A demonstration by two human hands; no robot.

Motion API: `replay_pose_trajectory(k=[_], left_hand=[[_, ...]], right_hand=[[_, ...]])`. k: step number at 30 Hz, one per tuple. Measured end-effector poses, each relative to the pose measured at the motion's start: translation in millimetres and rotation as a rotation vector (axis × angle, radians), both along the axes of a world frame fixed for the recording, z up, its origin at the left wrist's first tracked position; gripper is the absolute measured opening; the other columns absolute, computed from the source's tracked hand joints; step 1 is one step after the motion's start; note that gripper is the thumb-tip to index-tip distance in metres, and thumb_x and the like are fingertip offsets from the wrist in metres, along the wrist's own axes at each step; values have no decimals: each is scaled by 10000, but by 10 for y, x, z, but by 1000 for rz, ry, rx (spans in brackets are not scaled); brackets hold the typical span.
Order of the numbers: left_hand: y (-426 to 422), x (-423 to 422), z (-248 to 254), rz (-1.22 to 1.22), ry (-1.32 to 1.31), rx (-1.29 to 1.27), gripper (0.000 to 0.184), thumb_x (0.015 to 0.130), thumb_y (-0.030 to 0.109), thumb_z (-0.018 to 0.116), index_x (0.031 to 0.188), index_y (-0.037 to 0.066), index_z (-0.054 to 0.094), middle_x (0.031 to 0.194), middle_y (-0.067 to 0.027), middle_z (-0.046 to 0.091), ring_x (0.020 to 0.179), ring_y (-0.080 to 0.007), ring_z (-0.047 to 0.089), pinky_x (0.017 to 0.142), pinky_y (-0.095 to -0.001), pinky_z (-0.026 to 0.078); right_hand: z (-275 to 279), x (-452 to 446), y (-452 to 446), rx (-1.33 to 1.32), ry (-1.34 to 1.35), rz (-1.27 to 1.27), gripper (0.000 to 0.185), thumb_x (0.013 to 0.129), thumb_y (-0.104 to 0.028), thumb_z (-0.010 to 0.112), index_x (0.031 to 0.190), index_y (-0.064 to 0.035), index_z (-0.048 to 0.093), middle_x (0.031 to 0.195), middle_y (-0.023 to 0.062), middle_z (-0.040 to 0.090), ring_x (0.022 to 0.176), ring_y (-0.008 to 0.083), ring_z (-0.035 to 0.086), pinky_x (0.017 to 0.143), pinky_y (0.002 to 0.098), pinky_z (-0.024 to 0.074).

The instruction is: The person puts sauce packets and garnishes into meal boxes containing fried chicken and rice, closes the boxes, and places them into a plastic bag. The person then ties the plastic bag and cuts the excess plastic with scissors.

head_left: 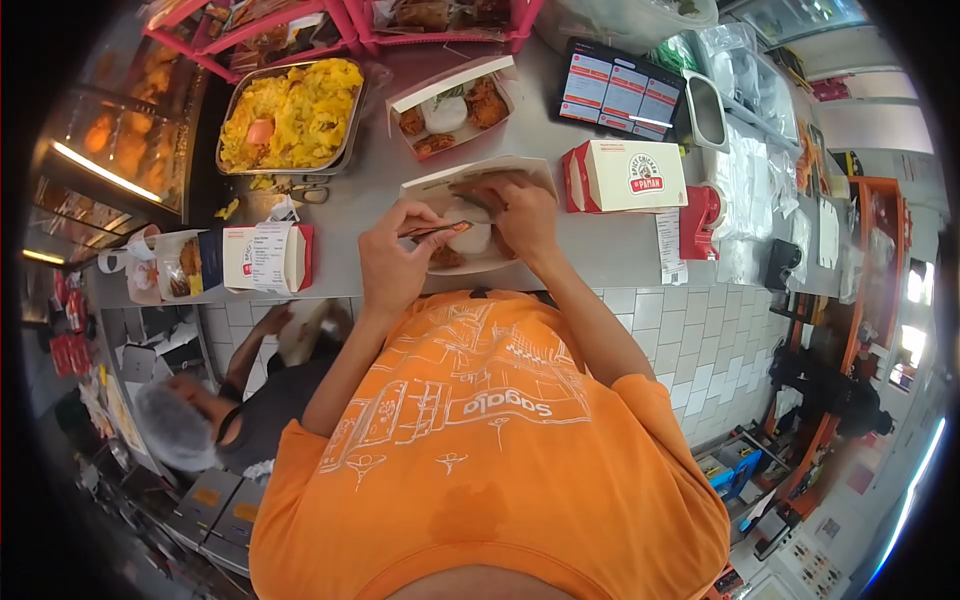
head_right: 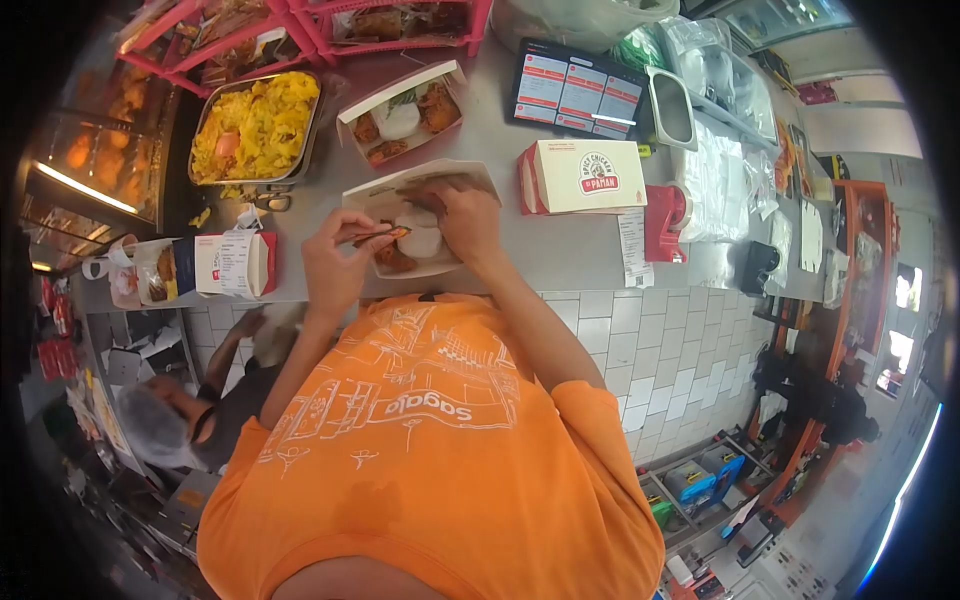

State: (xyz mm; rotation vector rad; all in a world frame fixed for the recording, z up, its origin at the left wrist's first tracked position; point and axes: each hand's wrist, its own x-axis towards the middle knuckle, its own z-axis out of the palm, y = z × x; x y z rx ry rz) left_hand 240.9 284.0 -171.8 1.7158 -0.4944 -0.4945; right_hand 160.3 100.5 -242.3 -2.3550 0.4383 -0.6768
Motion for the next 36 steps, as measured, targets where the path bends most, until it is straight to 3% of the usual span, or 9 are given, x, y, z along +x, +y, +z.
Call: replay_pose_trajectory(k=[5,10,13,19,20,22,31,34,36], left_hand=[[13,-11,-141,179,-143,-27,168,831,-2,774,929,-18,638,868,-88,712,834,-130,690,750,-246,539],[173,-4,-164,227,63,-118,180,861,-15,753,972,-19,612,902,-64,680,814,-106,670,715,-221,530],[140,-55,-192,194,209,-179,253,859,-21,752,1049,-15,585,960,-82,662,833,-104,661,696,-226,532],[1,-158,-242,213,246,-185,323,848,-77,732,1101,-18,540,978,-62,575,873,-112,655,728,-208,547],[-21,-178,-258,194,258,-237,337,849,-82,727,1114,-16,529,976,-54,558,894,-118,657,741,-208,552],[-69,-200,-257,178,267,-290,351,850,-87,723,1127,-13,519,973,-47,541,915,-124,659,754,-208,557],[-136,-176,-163,134,209,-164,253,843,-35,734,1040,-6,579,931,-54,648,838,-104,698,667,-227,556],[-77,-100,33,90,118,135,170,868,-8,717,1005,9,617,912,-59,680,918,-117,684,735,-269,556],[-14,-12,157,-98,-228,273,99,878,54,702,968,34,667,846,-54,705,906,-114,692,726,-294,548]], right_hand=[[-40,-17,40,199,140,16,144,844,-58,693,967,-87,761,880,113,732,791,289,694,710,390,540],[204,-136,-75,1035,145,44,213,962,-50,638,1155,39,656,1021,82,712,869,149,680,735,325,607],[321,-246,-153,1217,194,126,238,981,-51,615,1197,48,609,1117,102,683,914,165,680,824,349,618],[461,-341,-15,1637,100,206,137,966,-69,652,1081,2,632,1080,64,676,911,108,649,844,304,578],[455,-350,3,1637,98,207,137,966,-69,652,1081,2,632,1080,64,676,911,108,649,844,304,578],[418,-357,30,1194,288,199,127,949,-77,686,1048,-22,629,1042,38,675,880,76,624,763,240,529],[394,-235,167,1210,183,60,254,927,-78,704,1118,16,564,988,85,695,872,110,662,719,228,526],[420,-240,216,1268,171,37,406,934,-90,697,1262,23,486,1058,108,681,909,138,670,743,251,546],[388,-256,253,1373,139,37,478,941,-78,680,1342,28,443,1106,128,668,952,166,673,786,287,575]])
